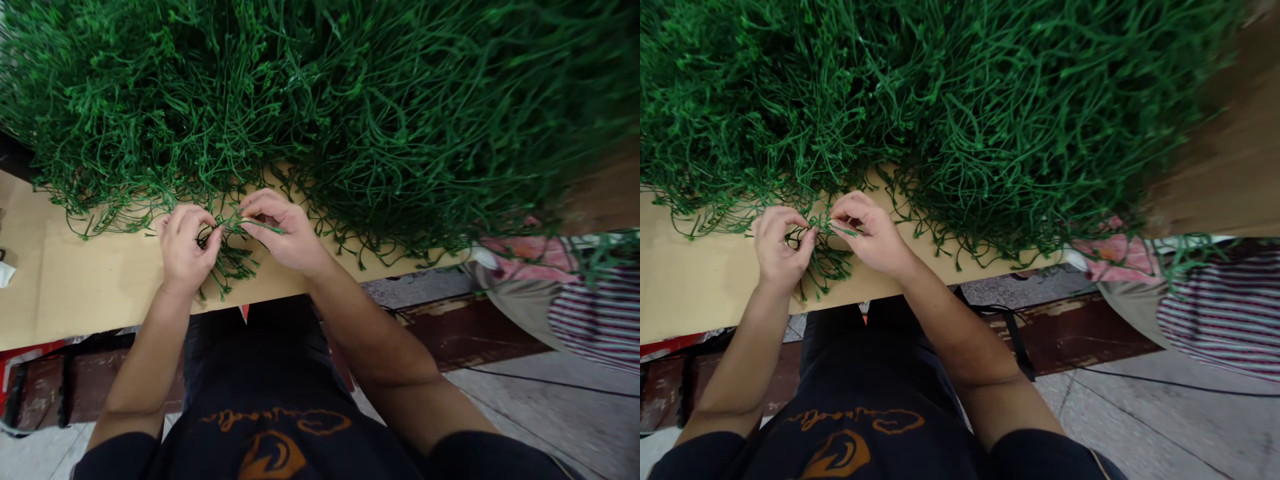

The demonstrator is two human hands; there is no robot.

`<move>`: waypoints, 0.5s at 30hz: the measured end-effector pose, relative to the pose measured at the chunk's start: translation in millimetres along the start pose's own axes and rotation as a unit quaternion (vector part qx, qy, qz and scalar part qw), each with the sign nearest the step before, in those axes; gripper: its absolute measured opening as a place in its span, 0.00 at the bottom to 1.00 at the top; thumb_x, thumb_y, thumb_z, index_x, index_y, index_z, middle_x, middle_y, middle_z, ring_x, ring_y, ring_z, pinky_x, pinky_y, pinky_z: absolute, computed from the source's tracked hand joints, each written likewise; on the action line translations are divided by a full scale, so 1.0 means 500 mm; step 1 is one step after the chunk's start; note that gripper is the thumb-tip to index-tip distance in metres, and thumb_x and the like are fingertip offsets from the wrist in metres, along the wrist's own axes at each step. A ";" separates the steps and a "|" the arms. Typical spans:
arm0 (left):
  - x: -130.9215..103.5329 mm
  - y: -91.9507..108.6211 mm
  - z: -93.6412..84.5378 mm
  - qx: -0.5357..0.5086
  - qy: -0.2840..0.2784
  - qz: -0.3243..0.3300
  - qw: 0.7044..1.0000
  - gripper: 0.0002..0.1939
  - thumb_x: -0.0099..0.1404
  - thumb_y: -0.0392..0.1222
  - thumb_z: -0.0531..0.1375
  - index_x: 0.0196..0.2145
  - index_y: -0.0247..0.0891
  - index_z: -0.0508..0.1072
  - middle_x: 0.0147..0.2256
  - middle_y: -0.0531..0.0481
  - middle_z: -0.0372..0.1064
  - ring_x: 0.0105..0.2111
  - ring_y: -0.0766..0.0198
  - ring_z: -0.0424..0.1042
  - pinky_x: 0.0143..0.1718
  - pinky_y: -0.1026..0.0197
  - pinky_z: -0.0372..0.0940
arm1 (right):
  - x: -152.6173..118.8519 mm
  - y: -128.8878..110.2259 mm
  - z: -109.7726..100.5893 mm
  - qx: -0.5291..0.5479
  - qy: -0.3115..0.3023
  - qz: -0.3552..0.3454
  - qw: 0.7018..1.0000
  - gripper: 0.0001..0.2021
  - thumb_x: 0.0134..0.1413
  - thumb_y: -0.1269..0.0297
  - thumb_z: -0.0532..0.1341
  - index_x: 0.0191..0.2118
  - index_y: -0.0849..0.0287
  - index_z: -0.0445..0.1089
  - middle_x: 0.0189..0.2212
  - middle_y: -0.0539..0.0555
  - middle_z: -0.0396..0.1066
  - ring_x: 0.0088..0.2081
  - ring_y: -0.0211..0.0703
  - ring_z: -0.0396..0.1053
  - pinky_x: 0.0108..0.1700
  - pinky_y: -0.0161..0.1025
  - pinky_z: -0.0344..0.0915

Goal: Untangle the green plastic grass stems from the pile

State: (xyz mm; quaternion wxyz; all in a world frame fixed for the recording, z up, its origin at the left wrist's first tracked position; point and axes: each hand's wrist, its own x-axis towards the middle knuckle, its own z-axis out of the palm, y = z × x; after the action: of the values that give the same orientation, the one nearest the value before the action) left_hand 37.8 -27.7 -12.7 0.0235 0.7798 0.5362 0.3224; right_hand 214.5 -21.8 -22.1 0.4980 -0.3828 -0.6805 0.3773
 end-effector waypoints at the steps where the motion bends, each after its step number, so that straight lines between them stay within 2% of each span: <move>1: 0.000 0.001 -0.001 0.008 -0.016 0.008 1.000 0.07 0.62 0.45 0.56 0.33 0.40 0.69 0.36 0.49 0.70 0.40 0.60 0.67 0.46 0.53 0.53 | 0.000 0.000 -0.001 -0.002 0.006 0.002 1.000 0.11 0.53 0.57 0.59 0.31 0.60 0.67 0.36 0.55 0.65 0.41 0.39 0.64 0.42 0.39 0.64; 6: 0.003 -0.001 0.002 0.025 -0.067 0.033 0.997 0.11 0.65 0.46 0.53 0.36 0.43 0.73 0.36 0.49 0.73 0.39 0.60 0.69 0.44 0.52 0.53 | 0.000 -0.003 -0.005 -0.026 0.026 -0.003 0.999 0.10 0.54 0.57 0.58 0.31 0.60 0.69 0.41 0.57 0.67 0.45 0.41 0.65 0.48 0.43 0.64; 9: 0.003 -0.006 0.005 0.001 -0.083 0.031 0.996 0.13 0.66 0.47 0.51 0.37 0.42 0.74 0.33 0.50 0.73 0.36 0.61 0.70 0.45 0.53 0.53 | 0.003 -0.012 -0.009 -0.007 -0.010 -0.005 1.000 0.12 0.56 0.56 0.56 0.31 0.60 0.67 0.42 0.57 0.69 0.46 0.41 0.66 0.49 0.43 0.64; 12: 0.002 -0.009 0.004 -0.042 -0.103 0.015 0.994 0.16 0.67 0.49 0.48 0.34 0.42 0.73 0.28 0.51 0.72 0.32 0.62 0.68 0.43 0.54 0.55 | 0.006 -0.021 -0.013 0.031 -0.072 0.016 0.997 0.14 0.57 0.54 0.55 0.33 0.61 0.66 0.37 0.55 0.69 0.40 0.38 0.67 0.44 0.38 0.65; 15: 0.002 -0.009 -0.001 -0.073 -0.126 0.013 0.989 0.19 0.67 0.50 0.46 0.29 0.41 0.71 0.26 0.51 0.69 0.31 0.62 0.67 0.40 0.56 0.56 | 0.007 -0.024 -0.017 0.039 -0.101 0.034 0.993 0.16 0.55 0.51 0.56 0.33 0.62 0.64 0.28 0.52 0.64 0.31 0.33 0.62 0.34 0.33 0.62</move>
State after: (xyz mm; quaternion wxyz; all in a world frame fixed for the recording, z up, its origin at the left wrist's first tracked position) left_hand 34.1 -25.0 -13.5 0.1433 0.8171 0.4940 0.2605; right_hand 220.1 -22.5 -8.0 0.4281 -0.3453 -0.6988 0.4573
